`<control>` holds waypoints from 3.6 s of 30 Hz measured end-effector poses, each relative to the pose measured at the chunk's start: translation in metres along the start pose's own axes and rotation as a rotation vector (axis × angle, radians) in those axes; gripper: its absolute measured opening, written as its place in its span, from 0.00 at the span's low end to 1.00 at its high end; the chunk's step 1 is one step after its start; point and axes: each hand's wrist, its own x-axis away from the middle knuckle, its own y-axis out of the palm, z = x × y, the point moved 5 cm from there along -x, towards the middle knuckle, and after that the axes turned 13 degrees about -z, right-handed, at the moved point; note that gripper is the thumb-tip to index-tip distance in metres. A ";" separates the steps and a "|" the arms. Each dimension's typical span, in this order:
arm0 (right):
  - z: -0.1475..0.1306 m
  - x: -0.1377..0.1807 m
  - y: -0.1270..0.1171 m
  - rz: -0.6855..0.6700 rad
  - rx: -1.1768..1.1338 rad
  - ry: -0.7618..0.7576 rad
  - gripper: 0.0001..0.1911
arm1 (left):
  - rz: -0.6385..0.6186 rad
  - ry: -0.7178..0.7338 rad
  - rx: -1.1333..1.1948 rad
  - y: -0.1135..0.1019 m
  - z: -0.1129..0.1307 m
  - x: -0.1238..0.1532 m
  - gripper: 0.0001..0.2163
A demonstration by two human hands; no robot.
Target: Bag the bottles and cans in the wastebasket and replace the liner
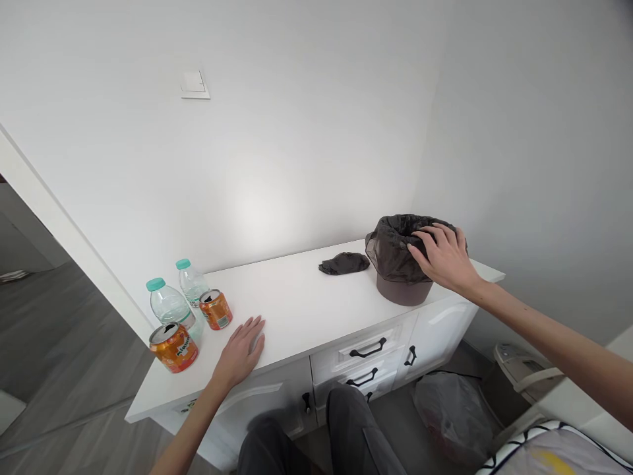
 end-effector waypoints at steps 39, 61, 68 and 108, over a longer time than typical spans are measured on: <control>0.008 -0.001 0.015 -0.143 -0.035 0.143 0.30 | 0.047 -0.040 0.063 -0.009 0.007 0.008 0.24; -0.160 -0.041 -0.003 -0.004 -0.773 -0.256 0.13 | 0.115 -0.065 0.133 -0.017 0.014 0.013 0.20; -0.202 -0.046 -0.013 -0.051 -0.799 -0.348 0.10 | 0.125 -0.064 0.122 -0.016 0.015 0.015 0.19; -0.139 0.041 0.179 -0.435 -1.063 0.367 0.25 | 0.349 -0.087 -0.178 -0.130 0.006 -0.011 0.17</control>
